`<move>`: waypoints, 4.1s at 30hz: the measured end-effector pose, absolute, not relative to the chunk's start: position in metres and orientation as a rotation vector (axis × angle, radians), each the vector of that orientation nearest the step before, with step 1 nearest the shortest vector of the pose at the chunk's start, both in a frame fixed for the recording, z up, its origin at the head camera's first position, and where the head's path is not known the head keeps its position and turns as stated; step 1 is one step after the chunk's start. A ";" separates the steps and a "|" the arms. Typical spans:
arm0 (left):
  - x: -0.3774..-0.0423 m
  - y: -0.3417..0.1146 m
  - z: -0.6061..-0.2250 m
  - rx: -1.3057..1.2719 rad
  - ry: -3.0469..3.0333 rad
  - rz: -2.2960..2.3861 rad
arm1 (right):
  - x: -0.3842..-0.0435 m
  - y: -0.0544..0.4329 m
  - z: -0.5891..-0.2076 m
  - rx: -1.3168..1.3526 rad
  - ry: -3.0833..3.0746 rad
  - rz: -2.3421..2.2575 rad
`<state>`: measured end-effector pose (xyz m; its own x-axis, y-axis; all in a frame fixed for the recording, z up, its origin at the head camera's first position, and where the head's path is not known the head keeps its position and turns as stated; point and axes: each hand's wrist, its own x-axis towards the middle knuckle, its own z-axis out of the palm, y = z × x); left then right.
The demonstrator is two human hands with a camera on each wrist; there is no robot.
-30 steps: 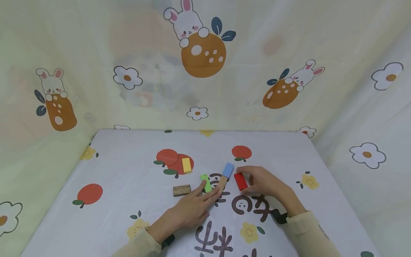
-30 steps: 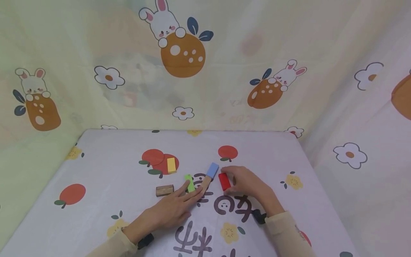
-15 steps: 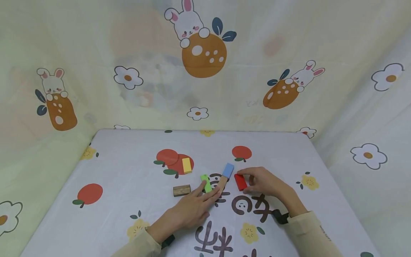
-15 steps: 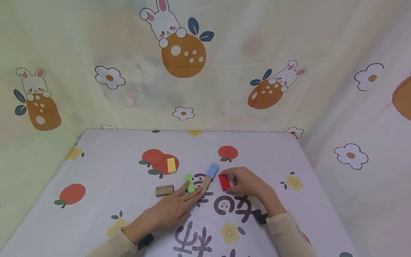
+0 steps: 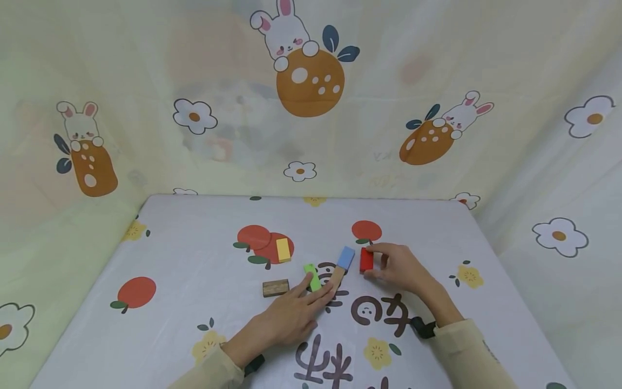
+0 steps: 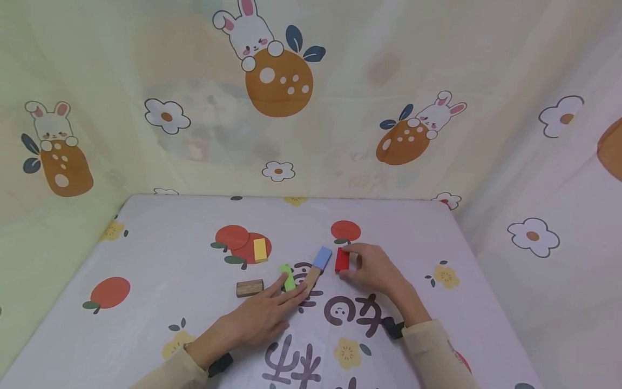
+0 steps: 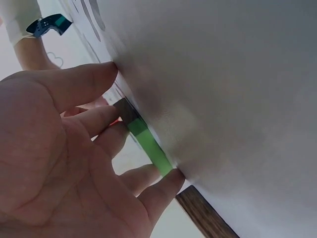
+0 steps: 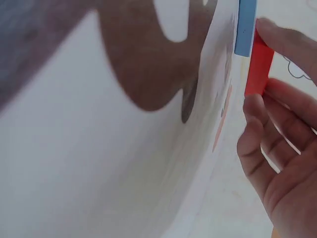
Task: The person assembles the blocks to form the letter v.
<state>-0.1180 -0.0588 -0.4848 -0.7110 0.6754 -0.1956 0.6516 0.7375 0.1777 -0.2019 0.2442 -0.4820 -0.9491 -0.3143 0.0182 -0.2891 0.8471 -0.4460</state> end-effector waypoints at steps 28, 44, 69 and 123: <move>-0.117 -0.062 -0.483 1.038 2.695 0.130 | -0.236 0.240 -0.492 -0.374 3.053 -0.711; -0.115 -0.059 -0.483 1.042 2.696 0.116 | -0.238 0.239 -0.493 -0.282 2.997 -0.779; -0.117 -0.059 -0.486 1.049 2.705 0.115 | -0.240 0.244 -0.493 -0.298 2.974 -0.837; -0.117 -0.059 -0.485 1.043 2.699 0.113 | -0.249 0.225 -0.491 -0.391 3.025 -0.771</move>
<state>-0.1169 -0.0592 -0.4849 -0.7141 0.6711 -0.1992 0.6521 0.7412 0.1595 -0.2493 0.2249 -0.4913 -0.9691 -0.2378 0.0648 -0.2398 0.8489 -0.4709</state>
